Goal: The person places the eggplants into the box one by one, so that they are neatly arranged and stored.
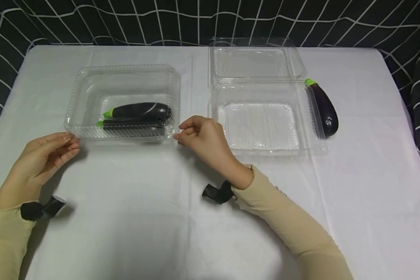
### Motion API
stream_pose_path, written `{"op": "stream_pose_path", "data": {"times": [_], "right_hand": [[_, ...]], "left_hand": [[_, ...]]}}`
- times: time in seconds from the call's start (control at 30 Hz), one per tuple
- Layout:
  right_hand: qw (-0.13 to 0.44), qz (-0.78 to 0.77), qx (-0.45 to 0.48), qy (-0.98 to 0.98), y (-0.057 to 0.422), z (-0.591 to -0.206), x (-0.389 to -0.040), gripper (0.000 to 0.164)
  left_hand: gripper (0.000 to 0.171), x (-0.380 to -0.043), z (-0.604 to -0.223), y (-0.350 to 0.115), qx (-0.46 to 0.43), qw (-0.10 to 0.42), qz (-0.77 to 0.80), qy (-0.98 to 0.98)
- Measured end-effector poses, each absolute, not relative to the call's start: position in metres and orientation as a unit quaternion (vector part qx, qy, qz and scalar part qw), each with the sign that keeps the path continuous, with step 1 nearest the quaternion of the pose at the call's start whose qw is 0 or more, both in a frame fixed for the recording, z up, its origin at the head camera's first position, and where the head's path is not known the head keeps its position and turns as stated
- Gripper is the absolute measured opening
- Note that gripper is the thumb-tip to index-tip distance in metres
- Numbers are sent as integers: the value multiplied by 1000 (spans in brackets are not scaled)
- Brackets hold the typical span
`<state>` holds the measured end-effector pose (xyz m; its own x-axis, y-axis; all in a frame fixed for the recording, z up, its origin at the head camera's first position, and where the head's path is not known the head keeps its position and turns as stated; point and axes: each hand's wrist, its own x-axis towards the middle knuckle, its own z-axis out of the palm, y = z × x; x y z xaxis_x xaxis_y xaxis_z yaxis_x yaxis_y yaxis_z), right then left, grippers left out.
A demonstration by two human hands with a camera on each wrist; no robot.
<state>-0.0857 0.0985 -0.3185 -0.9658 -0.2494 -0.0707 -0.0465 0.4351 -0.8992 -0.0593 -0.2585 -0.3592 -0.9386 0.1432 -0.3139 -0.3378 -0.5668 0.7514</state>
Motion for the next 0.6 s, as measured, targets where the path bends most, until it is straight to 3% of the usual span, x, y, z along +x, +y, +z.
{"op": "stream_pose_path", "data": {"times": [0.2, 0.6], "right_hand": [[148, -583, -56, 797, 95, -316, -89, 15], [185, -581, -37, 791, 92, -312, -94, 12]], "left_hand": [[22, -61, -358, -262, -113, 133, 870, 461], [20, -59, -354, -263, -112, 126, 854, 491]]}}
